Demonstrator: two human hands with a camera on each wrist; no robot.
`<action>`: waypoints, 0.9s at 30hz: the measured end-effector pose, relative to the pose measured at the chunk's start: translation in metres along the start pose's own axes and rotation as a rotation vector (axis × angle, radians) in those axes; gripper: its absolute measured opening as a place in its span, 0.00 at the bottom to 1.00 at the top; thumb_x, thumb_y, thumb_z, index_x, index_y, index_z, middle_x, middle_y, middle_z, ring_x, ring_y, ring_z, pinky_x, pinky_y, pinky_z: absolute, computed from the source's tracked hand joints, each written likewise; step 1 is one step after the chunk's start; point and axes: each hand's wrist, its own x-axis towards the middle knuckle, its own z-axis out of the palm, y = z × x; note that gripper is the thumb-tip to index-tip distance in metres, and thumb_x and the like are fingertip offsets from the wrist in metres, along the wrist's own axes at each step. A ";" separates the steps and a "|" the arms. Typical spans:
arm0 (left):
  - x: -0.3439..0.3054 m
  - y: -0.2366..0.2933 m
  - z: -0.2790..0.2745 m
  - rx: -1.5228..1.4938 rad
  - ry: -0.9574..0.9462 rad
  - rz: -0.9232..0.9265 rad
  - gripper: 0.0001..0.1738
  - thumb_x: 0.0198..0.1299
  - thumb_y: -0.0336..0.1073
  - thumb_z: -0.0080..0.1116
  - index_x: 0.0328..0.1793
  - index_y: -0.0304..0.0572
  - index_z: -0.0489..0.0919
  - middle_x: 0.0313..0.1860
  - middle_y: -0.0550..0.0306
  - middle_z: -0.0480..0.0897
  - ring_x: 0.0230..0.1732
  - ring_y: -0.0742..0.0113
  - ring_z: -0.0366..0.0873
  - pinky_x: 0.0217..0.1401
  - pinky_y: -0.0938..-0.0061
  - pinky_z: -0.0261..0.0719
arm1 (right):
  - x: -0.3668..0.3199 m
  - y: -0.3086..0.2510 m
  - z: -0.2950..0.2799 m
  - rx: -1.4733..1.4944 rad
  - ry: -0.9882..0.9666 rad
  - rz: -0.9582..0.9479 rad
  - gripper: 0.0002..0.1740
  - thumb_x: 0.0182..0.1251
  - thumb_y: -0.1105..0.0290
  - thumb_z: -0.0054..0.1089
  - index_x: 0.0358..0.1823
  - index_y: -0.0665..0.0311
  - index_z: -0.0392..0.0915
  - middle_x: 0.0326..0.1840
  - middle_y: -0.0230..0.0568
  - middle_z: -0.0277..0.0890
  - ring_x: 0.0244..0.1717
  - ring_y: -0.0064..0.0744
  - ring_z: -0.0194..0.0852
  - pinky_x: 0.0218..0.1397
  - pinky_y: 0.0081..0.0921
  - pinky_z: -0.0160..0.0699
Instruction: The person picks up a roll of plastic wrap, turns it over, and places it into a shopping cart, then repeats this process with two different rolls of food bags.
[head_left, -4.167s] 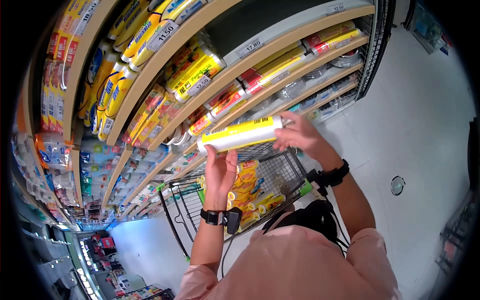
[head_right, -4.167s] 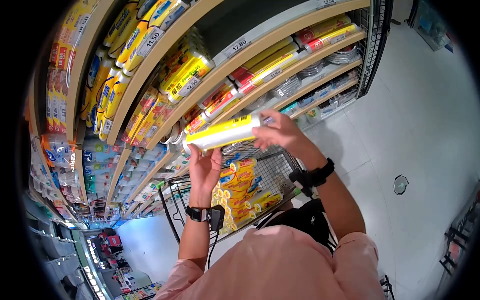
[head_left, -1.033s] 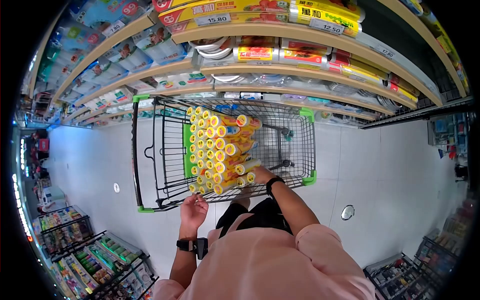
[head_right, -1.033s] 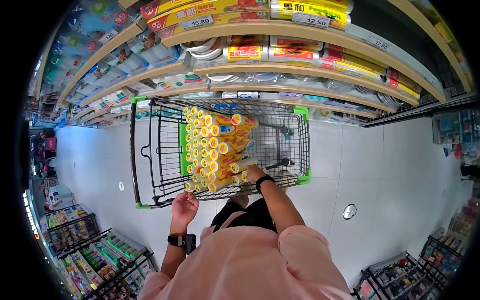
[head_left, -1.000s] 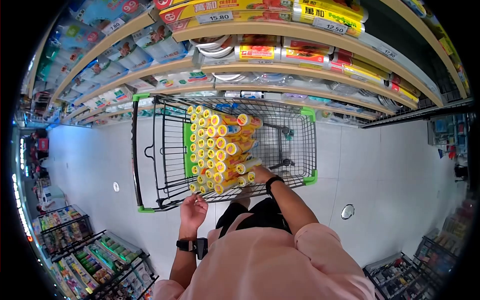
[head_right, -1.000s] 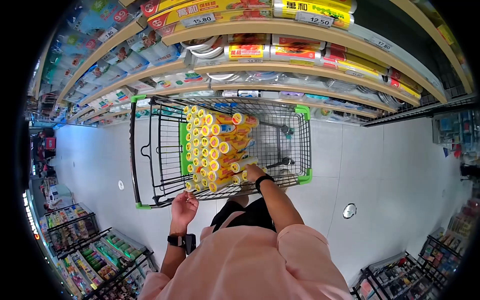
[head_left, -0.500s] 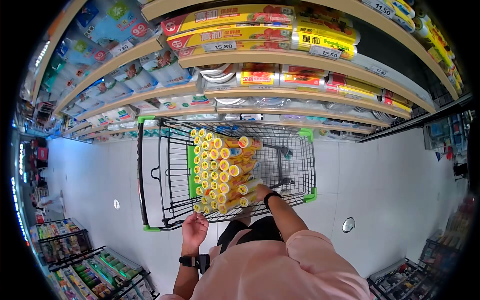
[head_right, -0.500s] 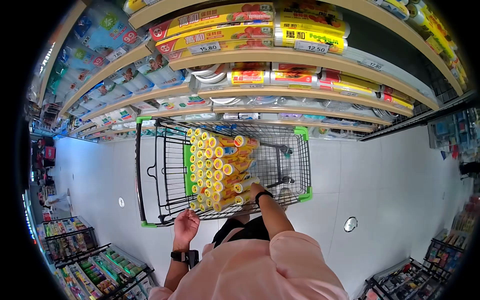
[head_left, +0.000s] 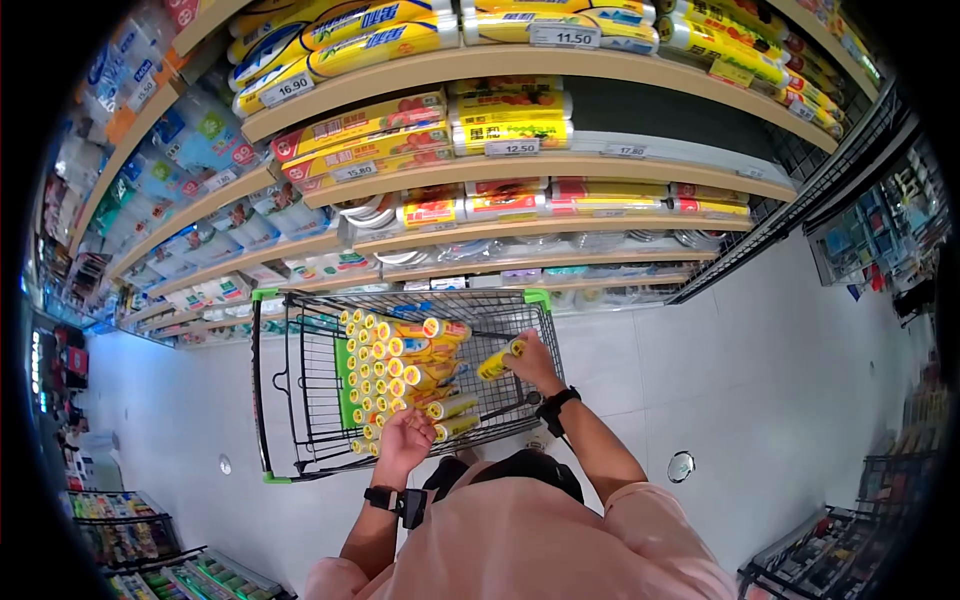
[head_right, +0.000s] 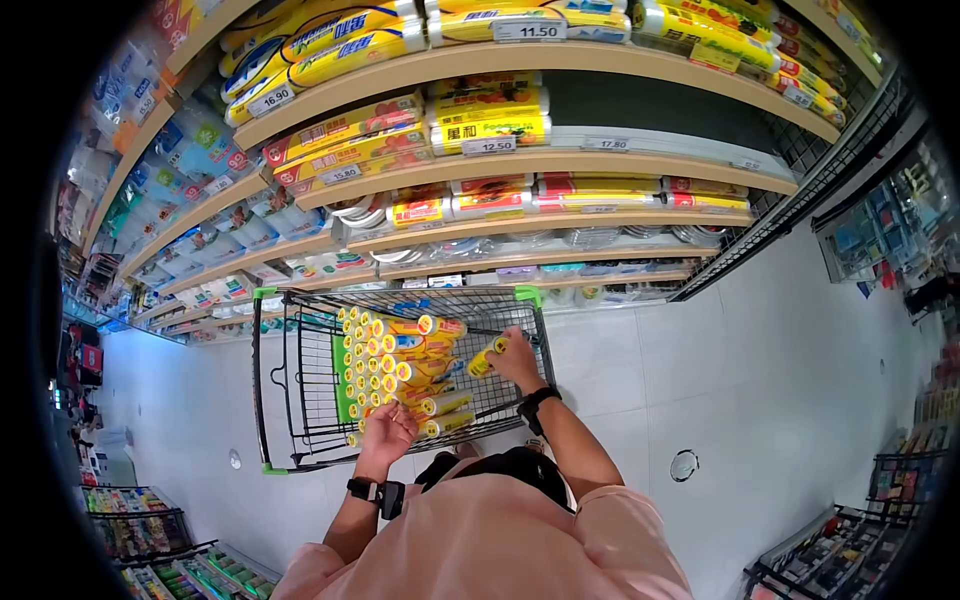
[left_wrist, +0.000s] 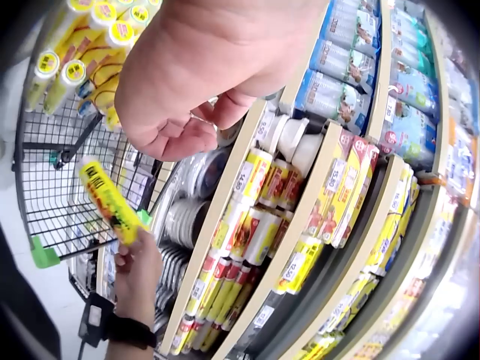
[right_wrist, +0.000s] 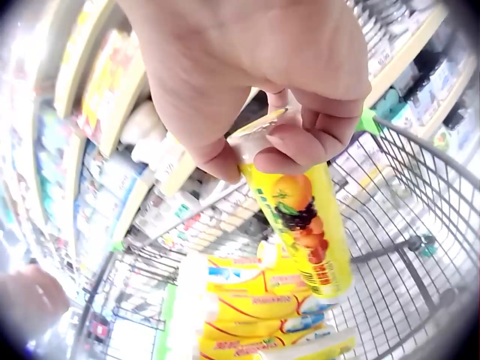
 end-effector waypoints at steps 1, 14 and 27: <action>0.008 -0.007 0.010 0.017 0.035 -0.013 0.04 0.64 0.33 0.55 0.39 0.40 0.76 0.29 0.59 0.80 0.31 0.68 0.75 0.35 0.75 0.72 | -0.002 -0.011 -0.017 0.019 0.065 -0.006 0.33 0.51 0.60 0.72 0.55 0.67 0.68 0.41 0.54 0.81 0.46 0.52 0.83 0.50 0.40 0.81; 0.028 -0.065 0.192 0.423 -0.387 0.265 0.09 0.69 0.41 0.60 0.49 0.47 0.76 0.41 0.59 0.80 0.38 0.70 0.74 0.38 0.76 0.74 | -0.059 -0.111 -0.163 0.945 -0.197 -0.247 0.18 0.71 0.68 0.57 0.59 0.62 0.68 0.34 0.37 0.78 0.28 0.22 0.74 0.30 0.20 0.73; 0.002 -0.085 0.223 0.531 -0.756 0.591 0.24 0.61 0.31 0.67 0.62 0.40 0.73 0.53 0.53 0.82 0.53 0.62 0.79 0.56 0.65 0.75 | -0.064 -0.114 -0.186 1.079 -0.373 -0.298 0.23 0.78 0.62 0.49 0.68 0.63 0.61 0.52 0.46 0.75 0.42 0.29 0.79 0.44 0.25 0.80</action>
